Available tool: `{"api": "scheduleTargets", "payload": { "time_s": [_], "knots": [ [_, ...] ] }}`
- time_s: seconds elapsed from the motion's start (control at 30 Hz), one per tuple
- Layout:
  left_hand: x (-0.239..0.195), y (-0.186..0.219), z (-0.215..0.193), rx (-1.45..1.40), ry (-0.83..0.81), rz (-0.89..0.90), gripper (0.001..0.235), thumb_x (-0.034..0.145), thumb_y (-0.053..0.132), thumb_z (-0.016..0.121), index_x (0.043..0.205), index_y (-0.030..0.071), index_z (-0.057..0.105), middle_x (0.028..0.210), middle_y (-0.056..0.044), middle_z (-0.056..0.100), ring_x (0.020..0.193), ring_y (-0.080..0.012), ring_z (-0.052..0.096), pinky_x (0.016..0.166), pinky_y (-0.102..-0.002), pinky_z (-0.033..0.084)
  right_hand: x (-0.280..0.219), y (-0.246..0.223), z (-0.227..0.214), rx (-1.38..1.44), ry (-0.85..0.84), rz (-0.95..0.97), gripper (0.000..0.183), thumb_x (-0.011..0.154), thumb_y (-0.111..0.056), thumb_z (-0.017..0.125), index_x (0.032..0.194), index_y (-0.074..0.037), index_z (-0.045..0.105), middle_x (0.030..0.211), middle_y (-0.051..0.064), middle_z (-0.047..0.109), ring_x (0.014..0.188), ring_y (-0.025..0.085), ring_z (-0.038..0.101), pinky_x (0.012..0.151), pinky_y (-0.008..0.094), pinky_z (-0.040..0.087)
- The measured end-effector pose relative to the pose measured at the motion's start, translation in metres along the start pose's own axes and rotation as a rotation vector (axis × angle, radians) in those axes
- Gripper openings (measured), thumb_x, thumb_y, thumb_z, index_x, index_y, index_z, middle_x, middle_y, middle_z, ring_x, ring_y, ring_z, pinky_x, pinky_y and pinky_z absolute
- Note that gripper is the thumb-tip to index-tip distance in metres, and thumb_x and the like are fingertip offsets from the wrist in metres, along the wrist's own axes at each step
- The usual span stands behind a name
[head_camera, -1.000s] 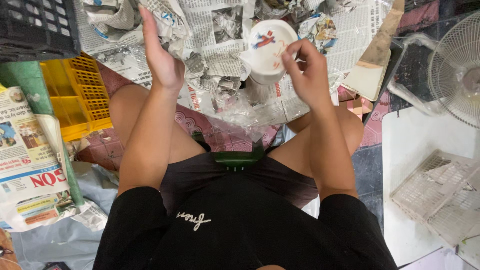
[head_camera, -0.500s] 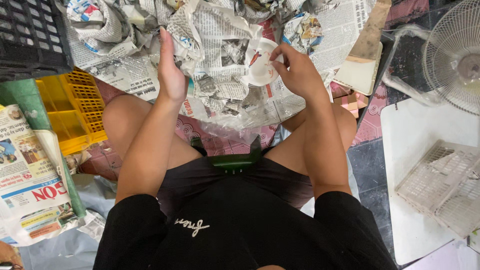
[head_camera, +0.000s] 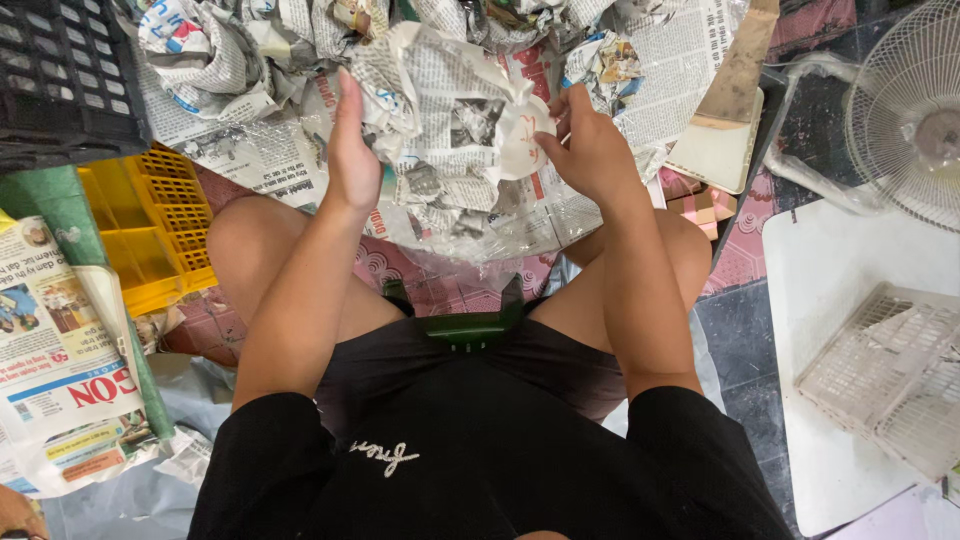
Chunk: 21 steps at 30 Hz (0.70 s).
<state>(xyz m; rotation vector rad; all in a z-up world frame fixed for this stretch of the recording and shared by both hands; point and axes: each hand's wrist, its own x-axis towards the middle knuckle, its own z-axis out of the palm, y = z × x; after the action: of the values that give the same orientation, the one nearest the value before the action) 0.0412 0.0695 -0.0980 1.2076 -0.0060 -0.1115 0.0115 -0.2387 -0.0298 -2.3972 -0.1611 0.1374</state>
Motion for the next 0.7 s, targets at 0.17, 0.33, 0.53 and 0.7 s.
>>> {"api": "scheduleTargets", "payload": {
  "time_s": [0.17,0.33,0.53,0.7],
  "knots": [
    [-0.003,0.002,0.004,-0.037,-0.061,-0.064,0.080,0.113,0.052,0.031,0.161,-0.011,0.024,0.172,-0.023,0.027,0.161,-0.0299,0.025,0.132,-0.035,0.017,-0.001,-0.010,-0.005,-0.058,-0.038,0.063,0.036,0.097,-0.023,0.075,0.120,-0.006,0.053,0.089,0.013,0.071,0.081,0.033,0.069,0.071,0.044,0.052],
    [-0.006,-0.011,0.003,0.036,-0.105,-0.049,0.084,0.110,0.059,0.030,0.158,-0.009,0.032,0.160,-0.023,0.044,0.150,-0.0304,0.043,0.128,-0.038,0.031,-0.007,-0.027,-0.015,0.119,0.181,-0.064,0.024,0.108,-0.022,0.058,0.126,-0.006,0.061,0.114,0.013,0.067,0.109,0.026,0.066,0.095,0.038,0.052],
    [-0.012,-0.014,0.018,0.150,-0.224,0.156,0.085,0.096,0.044,0.074,0.154,-0.003,0.033,0.152,-0.017,0.050,0.144,-0.0250,0.047,0.125,-0.040,0.033,-0.017,-0.039,0.014,0.692,0.115,-0.191,0.033,0.103,-0.014,0.069,0.129,0.002,0.057,0.115,0.002,0.065,0.101,0.011,0.058,0.086,0.030,0.048],
    [-0.020,0.049,0.050,0.413,-0.339,0.361,0.088,0.078,0.010,0.087,0.151,0.007,0.038,0.144,-0.017,0.053,0.139,-0.0229,0.053,0.117,-0.039,0.044,-0.011,-0.023,0.035,0.757,0.280,0.005,0.015,0.105,-0.010,0.067,0.115,0.001,0.071,0.093,-0.001,0.070,0.080,0.006,0.059,0.070,0.025,0.048]
  ]
}}
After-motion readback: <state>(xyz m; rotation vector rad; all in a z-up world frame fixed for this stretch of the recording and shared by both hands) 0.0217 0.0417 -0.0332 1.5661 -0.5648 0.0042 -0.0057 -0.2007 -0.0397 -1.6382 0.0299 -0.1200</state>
